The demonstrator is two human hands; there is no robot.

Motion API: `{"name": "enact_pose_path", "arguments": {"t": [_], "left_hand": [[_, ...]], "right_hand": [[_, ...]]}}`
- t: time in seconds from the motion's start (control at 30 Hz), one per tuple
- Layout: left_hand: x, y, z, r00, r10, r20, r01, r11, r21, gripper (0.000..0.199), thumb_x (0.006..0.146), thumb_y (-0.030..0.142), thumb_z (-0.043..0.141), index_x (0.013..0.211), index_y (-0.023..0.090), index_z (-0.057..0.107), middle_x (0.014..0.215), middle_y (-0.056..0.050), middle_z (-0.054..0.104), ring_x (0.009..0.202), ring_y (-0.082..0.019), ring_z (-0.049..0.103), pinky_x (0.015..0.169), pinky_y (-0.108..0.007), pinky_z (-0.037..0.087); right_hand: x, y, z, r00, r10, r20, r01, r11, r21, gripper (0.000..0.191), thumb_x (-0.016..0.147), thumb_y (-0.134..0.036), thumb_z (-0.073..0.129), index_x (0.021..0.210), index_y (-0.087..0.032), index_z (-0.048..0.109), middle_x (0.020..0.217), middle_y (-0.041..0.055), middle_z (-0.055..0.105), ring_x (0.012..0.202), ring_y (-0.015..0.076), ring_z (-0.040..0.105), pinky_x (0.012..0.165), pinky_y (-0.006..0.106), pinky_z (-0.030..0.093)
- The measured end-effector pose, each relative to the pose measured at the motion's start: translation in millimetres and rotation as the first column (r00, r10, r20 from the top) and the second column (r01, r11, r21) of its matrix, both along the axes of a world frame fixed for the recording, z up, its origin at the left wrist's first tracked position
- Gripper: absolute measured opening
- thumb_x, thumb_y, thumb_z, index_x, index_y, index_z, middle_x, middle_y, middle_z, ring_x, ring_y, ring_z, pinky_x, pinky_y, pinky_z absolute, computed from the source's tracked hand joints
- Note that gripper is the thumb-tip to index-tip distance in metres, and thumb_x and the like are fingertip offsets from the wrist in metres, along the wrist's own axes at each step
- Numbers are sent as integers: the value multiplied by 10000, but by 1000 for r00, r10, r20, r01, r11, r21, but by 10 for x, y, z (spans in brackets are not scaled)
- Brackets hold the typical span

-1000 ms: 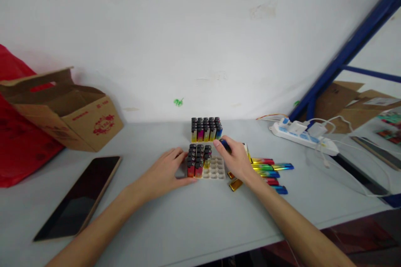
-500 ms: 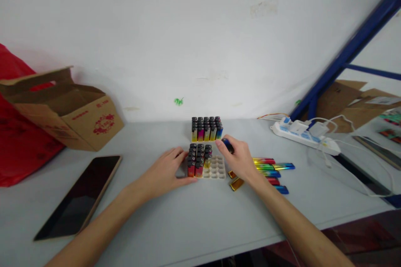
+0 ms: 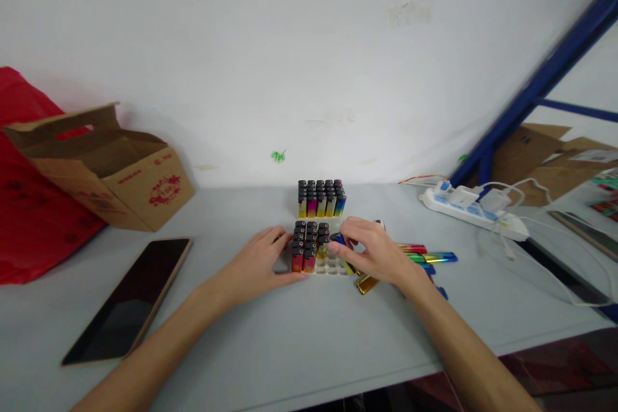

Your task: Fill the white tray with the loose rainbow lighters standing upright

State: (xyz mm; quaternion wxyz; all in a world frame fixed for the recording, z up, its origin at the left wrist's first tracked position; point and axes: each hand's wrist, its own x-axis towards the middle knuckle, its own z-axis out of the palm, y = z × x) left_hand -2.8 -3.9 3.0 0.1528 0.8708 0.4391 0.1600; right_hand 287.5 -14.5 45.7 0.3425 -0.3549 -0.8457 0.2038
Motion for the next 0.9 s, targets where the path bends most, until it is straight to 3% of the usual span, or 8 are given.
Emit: {"name": "enact_pose_path", "arguments": {"t": [0.13, 0.4, 0.67, 0.8, 0.9], "left_hand": [[5, -7, 11, 1000, 0, -8, 0, 1000, 1, 545, 930, 676, 796, 1215, 217, 728, 1227, -119, 740, 1163, -355, 717, 1060, -487, 580], [-6, -2, -20, 1000, -7, 9, 7, 1000, 11, 536, 941, 686, 772, 1198, 218, 730, 1212, -109, 743, 1151, -341, 716, 1043, -466, 576], [22, -24, 30, 1000, 7, -8, -7, 1000, -16, 517, 936, 656, 799, 1192, 213, 727, 1224, -113, 739, 1158, -349, 720, 1049, -479, 575], [24, -21, 26, 1000, 9, -1, -9, 1000, -9, 507, 929, 645, 816, 1190, 219, 727, 1227, -112, 741, 1173, -353, 718, 1053, -477, 573], [13, -5, -5, 1000, 5, 13, -5, 1000, 6, 499, 932, 648, 810, 1184, 224, 734, 1203, -109, 746, 1144, -351, 723, 1035, -480, 580]], "right_hand": [[-49, -28, -22, 1000, -23, 12, 24, 997, -67, 594, 1106, -638, 590, 666, -264, 450, 618, -13, 531, 595, 164, 458, 615, 323, 322], [-32, 51, -137, 999, -39, 10, 40, 970, -238, 633, 1056, -716, 657, 640, -241, 607, 631, 18, 727, 547, 158, 597, 596, 297, 419], [-25, 62, -202, 997, 3, 76, 11, 982, -188, 662, 1050, -770, 633, 667, -231, 647, 617, 24, 701, 543, 161, 573, 580, 292, 368], [-40, 85, -260, 986, -14, 164, 31, 995, -100, 704, 1037, -806, 621, 629, -232, 632, 583, 23, 638, 531, 159, 492, 589, 313, 281], [-48, 63, -248, 977, -3, 214, 26, 994, -108, 719, 1050, -813, 591, 635, -227, 636, 582, 13, 619, 528, 148, 461, 598, 318, 256]]}}
